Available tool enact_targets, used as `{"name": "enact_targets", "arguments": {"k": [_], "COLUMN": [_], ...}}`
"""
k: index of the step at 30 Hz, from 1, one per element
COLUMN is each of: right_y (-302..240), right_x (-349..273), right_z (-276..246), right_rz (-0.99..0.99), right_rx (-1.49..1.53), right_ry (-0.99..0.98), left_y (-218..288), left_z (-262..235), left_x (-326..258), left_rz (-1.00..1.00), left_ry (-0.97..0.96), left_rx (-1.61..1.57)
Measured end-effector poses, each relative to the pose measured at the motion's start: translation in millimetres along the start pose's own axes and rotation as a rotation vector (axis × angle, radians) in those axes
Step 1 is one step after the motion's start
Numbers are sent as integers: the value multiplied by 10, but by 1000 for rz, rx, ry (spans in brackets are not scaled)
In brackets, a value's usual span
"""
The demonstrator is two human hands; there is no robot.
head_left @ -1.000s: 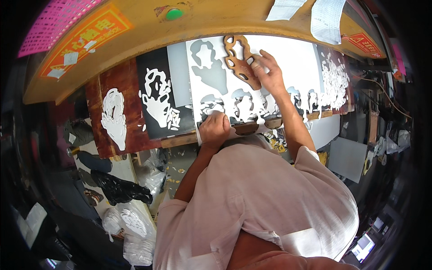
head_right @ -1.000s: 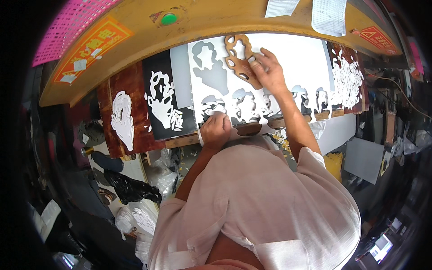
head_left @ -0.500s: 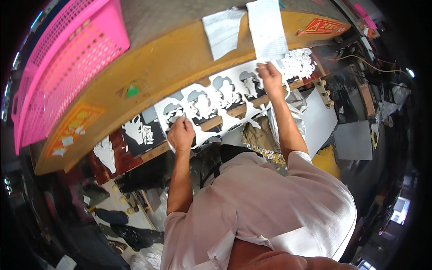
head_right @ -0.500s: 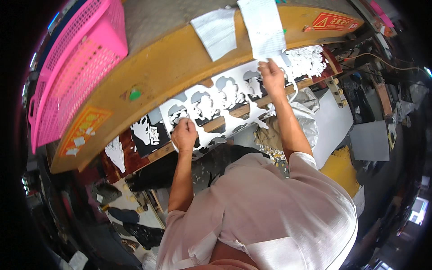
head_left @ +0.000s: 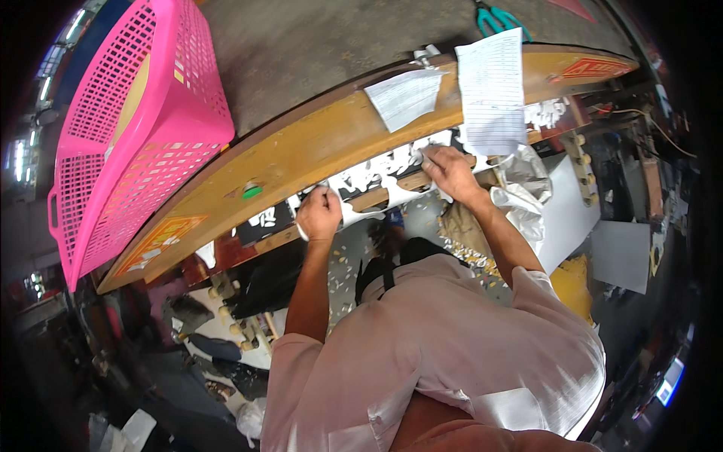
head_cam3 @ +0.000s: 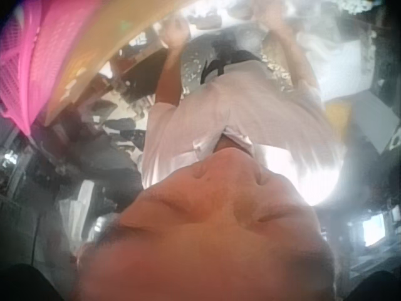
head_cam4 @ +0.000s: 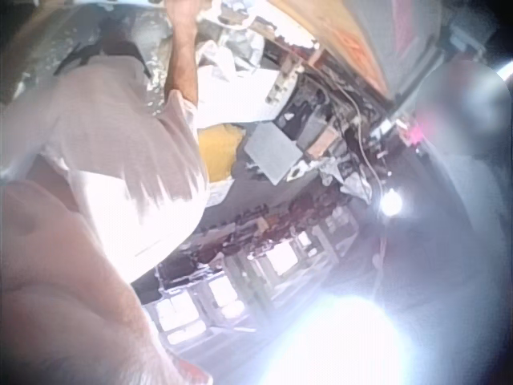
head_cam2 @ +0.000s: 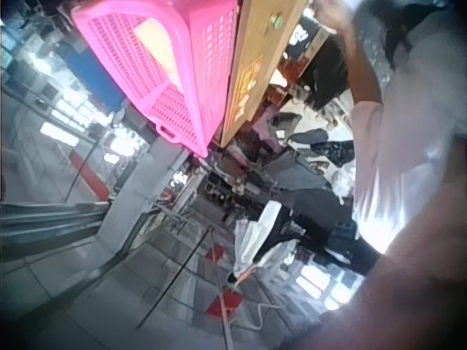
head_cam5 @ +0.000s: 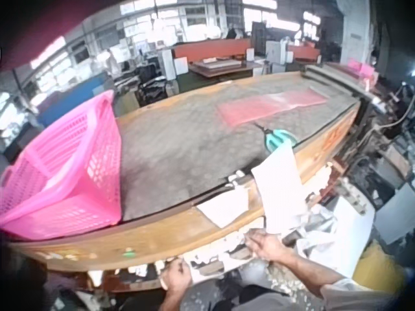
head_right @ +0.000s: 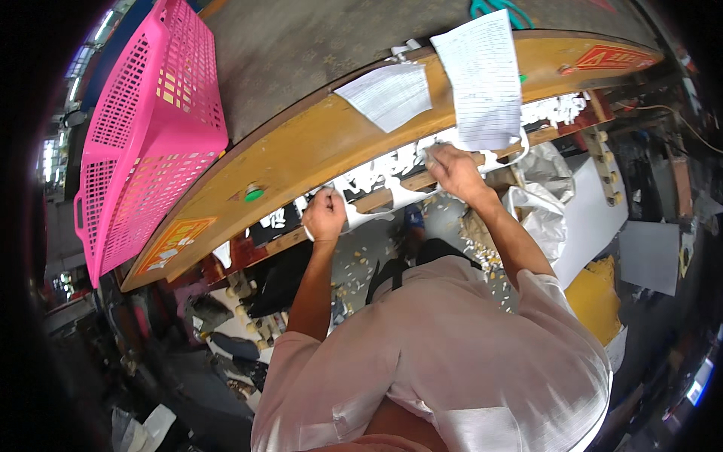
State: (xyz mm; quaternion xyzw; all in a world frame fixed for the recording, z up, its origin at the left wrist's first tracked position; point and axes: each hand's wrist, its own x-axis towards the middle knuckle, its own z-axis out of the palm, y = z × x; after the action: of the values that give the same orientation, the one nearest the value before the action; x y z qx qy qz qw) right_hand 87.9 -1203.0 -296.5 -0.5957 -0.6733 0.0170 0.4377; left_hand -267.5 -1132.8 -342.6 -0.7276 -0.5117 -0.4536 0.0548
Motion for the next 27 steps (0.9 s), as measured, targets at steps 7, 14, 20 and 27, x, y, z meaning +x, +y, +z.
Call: {"name": "enact_targets", "arguments": {"k": [7,14,20,27], "right_y": [70,64,-112,-710], "right_x": [-106,-92,-558,-373], "right_z": [276,204,-71,-65], "right_rz": [-129,-93,54,-123], "right_rx": [-161,-25,117,-6], "right_ry": [77,24,-51,-166], "left_y": [132,180,366,929], "left_z": [-93,-120,-319,-657], "left_x": [28,-6,-582,-980], "left_rz": [-86,-185,-259,-353], "left_ry": [-24,-44,-46,80], "left_rx": [-31,-25,-174,-484]}}
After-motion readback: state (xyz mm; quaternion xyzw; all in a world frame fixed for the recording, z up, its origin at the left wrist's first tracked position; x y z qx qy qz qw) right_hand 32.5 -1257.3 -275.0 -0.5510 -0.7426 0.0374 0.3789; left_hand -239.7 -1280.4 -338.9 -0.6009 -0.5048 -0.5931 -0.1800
